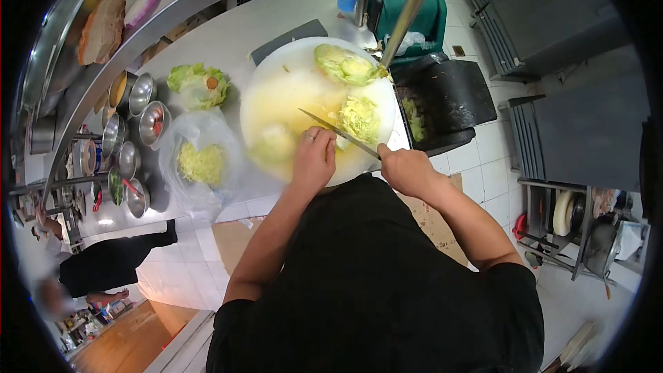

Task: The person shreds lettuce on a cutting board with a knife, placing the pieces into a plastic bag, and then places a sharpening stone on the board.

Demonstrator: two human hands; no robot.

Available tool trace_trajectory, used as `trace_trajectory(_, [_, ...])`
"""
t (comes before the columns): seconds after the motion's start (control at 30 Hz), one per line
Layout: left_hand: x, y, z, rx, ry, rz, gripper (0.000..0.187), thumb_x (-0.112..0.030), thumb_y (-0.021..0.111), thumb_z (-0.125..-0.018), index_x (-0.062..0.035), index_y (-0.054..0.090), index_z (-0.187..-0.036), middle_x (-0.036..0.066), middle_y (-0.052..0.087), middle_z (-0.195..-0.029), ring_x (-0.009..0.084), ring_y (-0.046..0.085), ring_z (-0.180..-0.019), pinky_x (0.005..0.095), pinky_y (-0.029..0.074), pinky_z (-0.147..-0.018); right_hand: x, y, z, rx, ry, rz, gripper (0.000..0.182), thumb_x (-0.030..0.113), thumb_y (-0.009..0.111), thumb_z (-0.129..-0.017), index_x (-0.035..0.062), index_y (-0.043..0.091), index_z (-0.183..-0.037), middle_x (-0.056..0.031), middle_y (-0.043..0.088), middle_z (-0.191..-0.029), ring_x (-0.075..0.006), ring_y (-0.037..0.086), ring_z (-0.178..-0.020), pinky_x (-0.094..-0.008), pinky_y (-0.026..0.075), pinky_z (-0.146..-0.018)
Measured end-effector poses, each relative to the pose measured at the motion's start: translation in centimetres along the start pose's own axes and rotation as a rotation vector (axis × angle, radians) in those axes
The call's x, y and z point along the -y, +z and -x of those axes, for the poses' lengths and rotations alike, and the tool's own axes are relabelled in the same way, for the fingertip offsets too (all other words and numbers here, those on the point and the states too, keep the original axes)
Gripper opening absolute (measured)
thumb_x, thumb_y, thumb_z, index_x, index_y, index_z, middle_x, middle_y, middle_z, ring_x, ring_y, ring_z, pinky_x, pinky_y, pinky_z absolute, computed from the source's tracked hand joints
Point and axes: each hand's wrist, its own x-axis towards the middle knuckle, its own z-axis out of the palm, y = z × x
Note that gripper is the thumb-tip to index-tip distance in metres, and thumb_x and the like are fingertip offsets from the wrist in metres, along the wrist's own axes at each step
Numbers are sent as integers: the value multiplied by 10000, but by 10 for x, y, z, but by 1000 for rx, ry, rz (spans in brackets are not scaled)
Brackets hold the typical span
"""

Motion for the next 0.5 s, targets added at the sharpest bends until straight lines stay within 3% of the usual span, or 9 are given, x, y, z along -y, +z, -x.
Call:
trace_trajectory(0.13, [1, -1, 1, 5, 5, 15, 89, 7, 636, -913, -34, 628, -991, 176, 633, -989, 404, 620, -960, 482, 501, -816, 7, -29, 9, 94, 15, 34, 163, 125, 596, -938, 3, 590, -1047, -201, 733, -758, -363, 752, -712, -471, 593, -635])
trace_trajectory(0.33, [3, 3, 4, -35, 16, -3, 107, 12, 647, -906, -39, 635, -1000, 173, 642, -1001, 399, 622, -965, 475, 503, -823, 2, 1, -5, 51, 12, -58, 185, 142, 591, -951, 1, 594, -1070, -209, 742, -788, -371, 755, -737, -465, 599, -666])
trace_trajectory(0.5, [7, 5, 7, -37, 15, 36, 83, -10, 637, -925, -41, 639, -1001, 167, 621, -992, 400, 601, -966, 477, 496, -844, 10, -18, 7, 91, 17, 0, 188, 145, 579, -956, 3, 595, -1078, -215, 739, -785, -375, 755, -739, -471, 597, -668])
